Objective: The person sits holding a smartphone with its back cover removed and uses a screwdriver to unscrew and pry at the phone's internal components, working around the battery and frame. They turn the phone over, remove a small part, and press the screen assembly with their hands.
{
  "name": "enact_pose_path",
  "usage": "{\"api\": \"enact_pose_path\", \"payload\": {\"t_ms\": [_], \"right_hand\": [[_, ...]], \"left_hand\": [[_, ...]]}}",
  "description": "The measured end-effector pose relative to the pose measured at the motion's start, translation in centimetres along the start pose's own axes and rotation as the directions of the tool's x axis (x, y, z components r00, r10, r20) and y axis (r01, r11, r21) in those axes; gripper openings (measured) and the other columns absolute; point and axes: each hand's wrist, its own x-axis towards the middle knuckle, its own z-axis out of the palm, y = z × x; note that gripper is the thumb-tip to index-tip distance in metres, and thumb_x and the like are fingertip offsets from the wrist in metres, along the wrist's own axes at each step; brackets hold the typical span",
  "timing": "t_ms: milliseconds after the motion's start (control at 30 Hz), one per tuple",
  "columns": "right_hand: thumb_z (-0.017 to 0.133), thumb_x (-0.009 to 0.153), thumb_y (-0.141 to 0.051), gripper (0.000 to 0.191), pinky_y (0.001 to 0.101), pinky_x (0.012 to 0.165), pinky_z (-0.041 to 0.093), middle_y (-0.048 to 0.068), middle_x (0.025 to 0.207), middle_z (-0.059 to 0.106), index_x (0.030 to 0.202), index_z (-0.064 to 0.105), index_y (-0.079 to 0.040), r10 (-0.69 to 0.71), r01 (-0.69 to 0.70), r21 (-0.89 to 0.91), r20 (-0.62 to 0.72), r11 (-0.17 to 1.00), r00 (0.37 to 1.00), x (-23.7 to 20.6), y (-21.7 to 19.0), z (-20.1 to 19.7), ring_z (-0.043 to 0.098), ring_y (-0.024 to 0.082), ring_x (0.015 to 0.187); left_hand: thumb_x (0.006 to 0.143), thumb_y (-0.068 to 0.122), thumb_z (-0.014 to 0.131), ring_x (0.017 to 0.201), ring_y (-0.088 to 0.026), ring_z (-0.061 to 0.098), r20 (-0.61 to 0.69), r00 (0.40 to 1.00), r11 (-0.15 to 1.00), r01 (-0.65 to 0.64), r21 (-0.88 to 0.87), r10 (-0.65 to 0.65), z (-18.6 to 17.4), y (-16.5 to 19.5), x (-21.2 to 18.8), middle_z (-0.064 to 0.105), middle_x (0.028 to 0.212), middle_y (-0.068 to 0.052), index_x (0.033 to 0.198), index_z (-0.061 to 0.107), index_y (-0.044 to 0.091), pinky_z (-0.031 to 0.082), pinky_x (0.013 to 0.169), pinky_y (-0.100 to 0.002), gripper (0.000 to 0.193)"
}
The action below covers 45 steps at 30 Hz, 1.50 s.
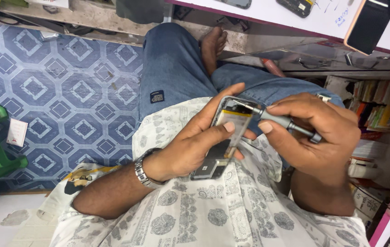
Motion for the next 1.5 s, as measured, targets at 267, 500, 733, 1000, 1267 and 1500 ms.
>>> {"api": "enact_pose_path", "payload": {"t_ms": [267, 500, 733, 1000, 1267, 1500], "right_hand": [[0.084, 0.092, -0.006, 0.022, 0.0151, 0.056, 0.042, 0.012, 0.093, 0.074, 0.108, 0.071, 0.002, -0.030, 0.033, 0.141, -0.027, 0.989, 0.999, -1.7, 2.8, 0.8, 0.062, 0.003, 0.067], [0.076, 0.100, -0.003, 0.014, 0.0193, 0.058, 0.052, 0.011, 0.085, 0.073, 0.108, 0.069, 0.006, 0.077, -0.069, 0.388, -0.006, 0.919, 0.997, -1.8, 5.2, 1.4, 0.067, 0.008, 0.066], [0.066, 0.100, 0.003, 0.006, 0.0212, 0.050, 0.043, 0.013, 0.072, 0.064, 0.099, 0.068, 0.009, 0.288, -0.305, 0.777, 0.166, 0.551, 0.943, -1.2, 8.7, 2.5, 0.054, 0.010, 0.054], [0.063, 0.101, -0.003, 0.012, 0.0218, 0.047, 0.041, 0.012, 0.073, 0.061, 0.101, 0.067, 0.008, 0.376, -0.449, 0.877, 0.364, 0.170, 0.852, -1.4, 9.5, 2.4, 0.050, 0.009, 0.053], [0.061, 0.103, -0.003, 0.014, 0.0259, 0.049, 0.036, 0.013, 0.071, 0.060, 0.102, 0.068, 0.010, 0.325, -0.399, 0.902, 0.332, 0.166, 0.886, -1.6, 8.9, 1.7, 0.047, 0.011, 0.052], [0.062, 0.103, -0.002, 0.014, 0.0270, 0.050, 0.038, 0.015, 0.072, 0.060, 0.102, 0.067, 0.011, 0.288, -0.362, 0.904, 0.293, 0.225, 0.912, -1.3, 8.7, 1.4, 0.049, 0.013, 0.053]], "left_hand": [[0.110, 0.010, 0.040, 0.123, -0.027, 0.065, 0.042, 0.999, 0.998, 0.026, -0.049, -0.024, 0.5, 0.5, -0.3, 0.050, 0.148, -0.020, 0.169, 0.010, 0.014, 0.065, 0.091, -0.041, 0.066], [0.111, 0.007, 0.040, 0.119, -0.026, 0.065, 0.038, 0.997, 0.998, 0.062, -0.017, -0.061, 0.3, 0.3, -0.1, 0.051, 0.146, -0.019, 0.169, 0.013, 0.012, 0.065, 0.088, -0.039, 0.064], [0.107, 0.005, 0.040, 0.115, -0.029, 0.066, 0.038, 0.988, 0.985, 0.153, -0.083, -0.151, 0.0, 0.1, 0.2, 0.050, 0.146, -0.018, 0.168, 0.012, 0.013, 0.065, 0.084, -0.040, 0.067], [0.108, 0.007, 0.040, 0.116, -0.033, 0.067, 0.094, 0.982, 0.975, 0.178, -0.134, -0.166, 0.1, 0.1, 0.3, 0.048, 0.151, -0.022, 0.169, 0.011, 0.011, 0.064, 0.087, -0.042, 0.068], [0.106, 0.001, 0.046, 0.110, -0.027, 0.072, -0.064, 0.998, 0.997, 0.006, 0.072, -0.002, 0.3, 0.1, 0.5, 0.056, 0.140, -0.019, 0.167, 0.002, 0.020, 0.066, 0.086, -0.036, 0.078], [0.108, 0.006, 0.061, 0.122, -0.022, 0.071, -0.049, 0.955, 0.880, -0.250, 0.403, 0.294, -0.1, 0.0, 1.3, 0.046, 0.157, -0.014, 0.143, 0.057, 0.002, 0.067, 0.089, -0.031, 0.036]]}}
